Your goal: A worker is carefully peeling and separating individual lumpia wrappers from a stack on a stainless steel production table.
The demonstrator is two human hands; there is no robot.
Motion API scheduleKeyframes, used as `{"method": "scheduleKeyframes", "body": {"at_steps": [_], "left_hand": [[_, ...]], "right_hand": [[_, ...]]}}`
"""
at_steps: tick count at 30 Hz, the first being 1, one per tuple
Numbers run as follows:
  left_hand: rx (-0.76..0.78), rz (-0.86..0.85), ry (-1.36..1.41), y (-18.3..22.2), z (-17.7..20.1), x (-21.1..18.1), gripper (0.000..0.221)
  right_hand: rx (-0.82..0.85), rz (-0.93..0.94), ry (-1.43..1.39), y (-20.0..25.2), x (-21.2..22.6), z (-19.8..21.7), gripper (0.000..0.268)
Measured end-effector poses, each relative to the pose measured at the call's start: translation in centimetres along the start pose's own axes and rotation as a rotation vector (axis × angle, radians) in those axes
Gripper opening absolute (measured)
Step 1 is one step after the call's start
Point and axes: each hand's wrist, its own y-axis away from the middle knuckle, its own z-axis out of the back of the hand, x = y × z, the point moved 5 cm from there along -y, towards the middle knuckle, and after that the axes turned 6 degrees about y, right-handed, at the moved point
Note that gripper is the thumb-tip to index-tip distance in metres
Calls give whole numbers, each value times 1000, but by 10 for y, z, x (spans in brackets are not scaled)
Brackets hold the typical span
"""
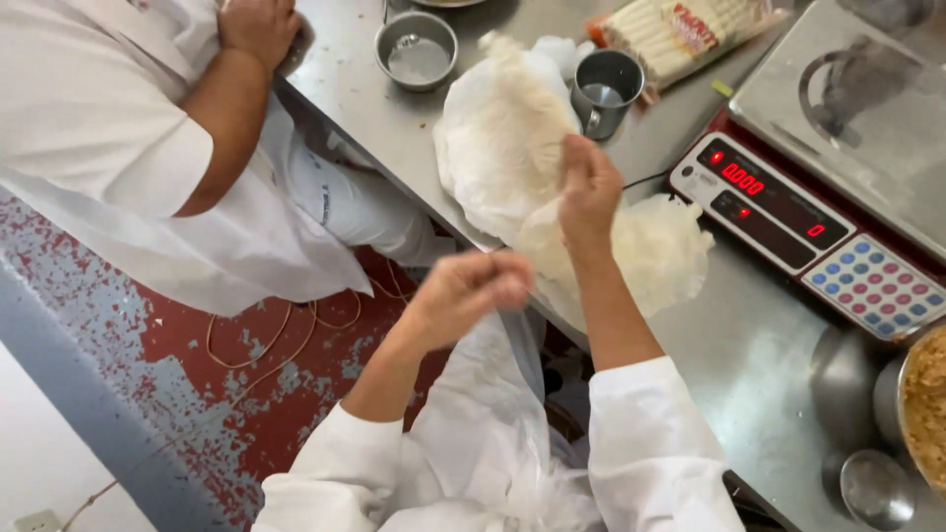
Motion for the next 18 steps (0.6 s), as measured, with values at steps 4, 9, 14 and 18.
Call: {"method": "scheduleKeyframes", "body": {"at_steps": [4,9,14,18], "left_hand": [[-206,-196,-53,-39,2,10,88],[-410,-504,-83,-50,-29,-2,39],[-40,-269,-90,-42,-111,72,36],[-289,15,81,-65,-147,107,52]], "right_hand": [[60,133,153,28,122,29,23],[155,501,158,81,212,75,25],[-138,275,309,79,155,212,73],[-388,240,567,101,149,264,62]]}}
